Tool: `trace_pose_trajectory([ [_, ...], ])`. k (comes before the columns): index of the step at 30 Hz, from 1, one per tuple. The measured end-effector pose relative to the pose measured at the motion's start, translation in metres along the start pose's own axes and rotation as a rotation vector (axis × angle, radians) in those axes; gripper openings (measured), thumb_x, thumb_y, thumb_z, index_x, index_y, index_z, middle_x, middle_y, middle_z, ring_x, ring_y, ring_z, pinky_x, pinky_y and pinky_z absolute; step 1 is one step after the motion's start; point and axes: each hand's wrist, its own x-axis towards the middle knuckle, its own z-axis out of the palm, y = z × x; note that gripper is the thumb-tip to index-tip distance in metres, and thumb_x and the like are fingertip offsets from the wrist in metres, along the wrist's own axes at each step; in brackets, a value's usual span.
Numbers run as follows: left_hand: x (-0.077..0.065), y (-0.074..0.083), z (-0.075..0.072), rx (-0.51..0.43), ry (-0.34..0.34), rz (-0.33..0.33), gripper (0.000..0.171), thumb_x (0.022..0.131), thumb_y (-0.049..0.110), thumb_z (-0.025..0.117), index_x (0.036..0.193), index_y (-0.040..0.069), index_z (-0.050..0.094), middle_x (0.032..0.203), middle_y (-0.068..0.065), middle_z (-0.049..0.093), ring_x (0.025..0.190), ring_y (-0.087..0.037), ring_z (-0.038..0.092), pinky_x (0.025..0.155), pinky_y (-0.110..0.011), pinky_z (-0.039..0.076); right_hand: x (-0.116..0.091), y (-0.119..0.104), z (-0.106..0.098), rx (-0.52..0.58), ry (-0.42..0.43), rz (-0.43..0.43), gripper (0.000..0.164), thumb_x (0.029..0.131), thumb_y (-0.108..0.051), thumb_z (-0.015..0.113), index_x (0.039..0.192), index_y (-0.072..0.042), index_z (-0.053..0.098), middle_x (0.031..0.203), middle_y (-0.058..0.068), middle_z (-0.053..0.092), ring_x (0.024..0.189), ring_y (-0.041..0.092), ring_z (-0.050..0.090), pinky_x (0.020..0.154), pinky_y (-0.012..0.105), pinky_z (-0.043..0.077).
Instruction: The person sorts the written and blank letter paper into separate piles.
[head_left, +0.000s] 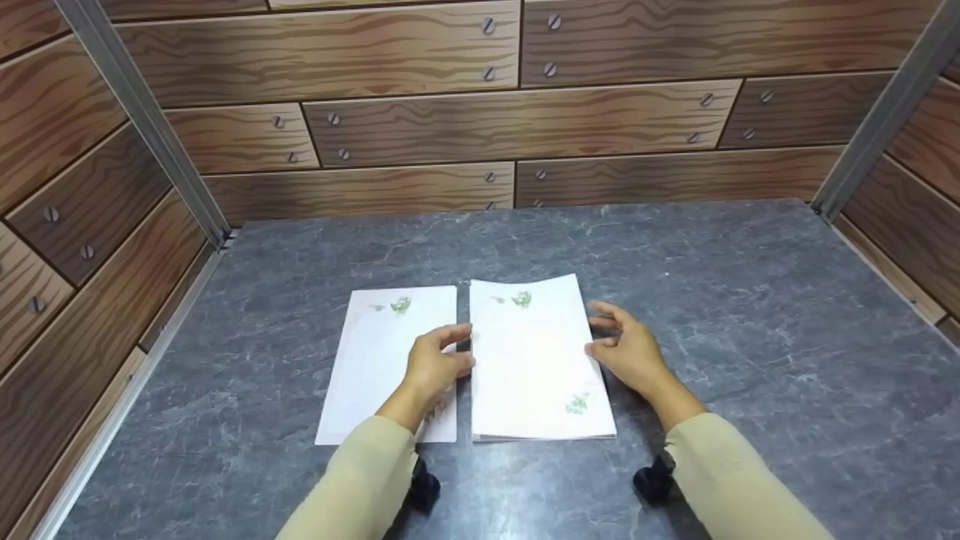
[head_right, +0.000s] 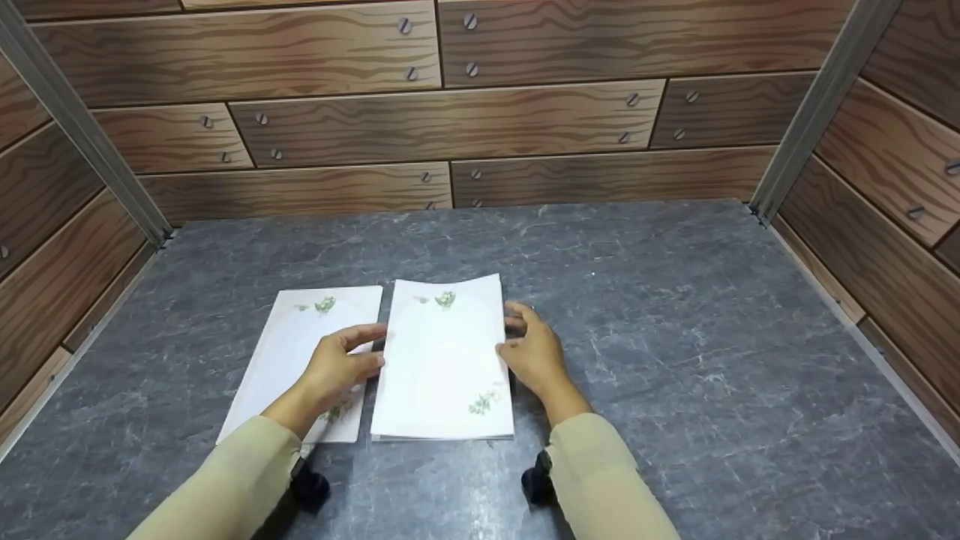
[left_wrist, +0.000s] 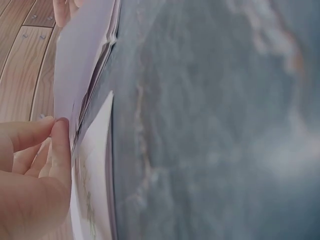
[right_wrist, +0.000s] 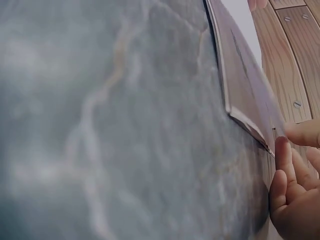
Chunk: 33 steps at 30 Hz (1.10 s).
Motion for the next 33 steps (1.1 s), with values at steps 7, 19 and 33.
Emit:
trace_pose_trajectory([
  [7, 0.0, -0.001, 0.001, -0.015, 0.005, -0.038, 0.047, 0.084, -0.013, 0.059, 0.131, -0.008, 0.051, 0.126, -0.022, 0.056, 0.109, -0.03, 0.06, 0.08, -0.027, 0.054, 0.0, 0.002, -0.001, 0.065, 0.004, 0.016, 0.056, 0.085, 0.003, 0.064, 0.138, 0.003, 0.045, 0.124, 0.026, 0.056, 0.1, 0.032, 0.061, 0.078, 0.026, 0.054],
  [19, -0.001, 0.002, -0.001, -0.029, 0.003, -0.08, 0.038, 0.086, -0.011, 0.059, 0.124, -0.009, 0.056, 0.103, -0.015, 0.061, 0.09, -0.022, 0.064, 0.078, -0.028, 0.055, 0.001, 0.001, 0.001, 0.075, 0.054, 0.02, 0.042, 0.086, 0.0, 0.066, 0.127, 0.002, 0.058, 0.106, 0.019, 0.067, 0.095, 0.027, 0.063, 0.07, 0.018, 0.05],
  [33, 0.0, 0.008, -0.014, 0.024, 0.082, -0.097, 0.038, 0.085, -0.008, 0.058, 0.123, -0.003, 0.06, 0.098, -0.011, 0.059, 0.08, -0.017, 0.059, 0.068, -0.029, 0.056, 0.002, -0.011, 0.009, 0.077, 0.062, 0.007, 0.043, 0.086, -0.004, 0.067, 0.128, 0.0, 0.058, 0.101, 0.017, 0.068, 0.092, 0.025, 0.063, 0.068, 0.018, 0.051],
])
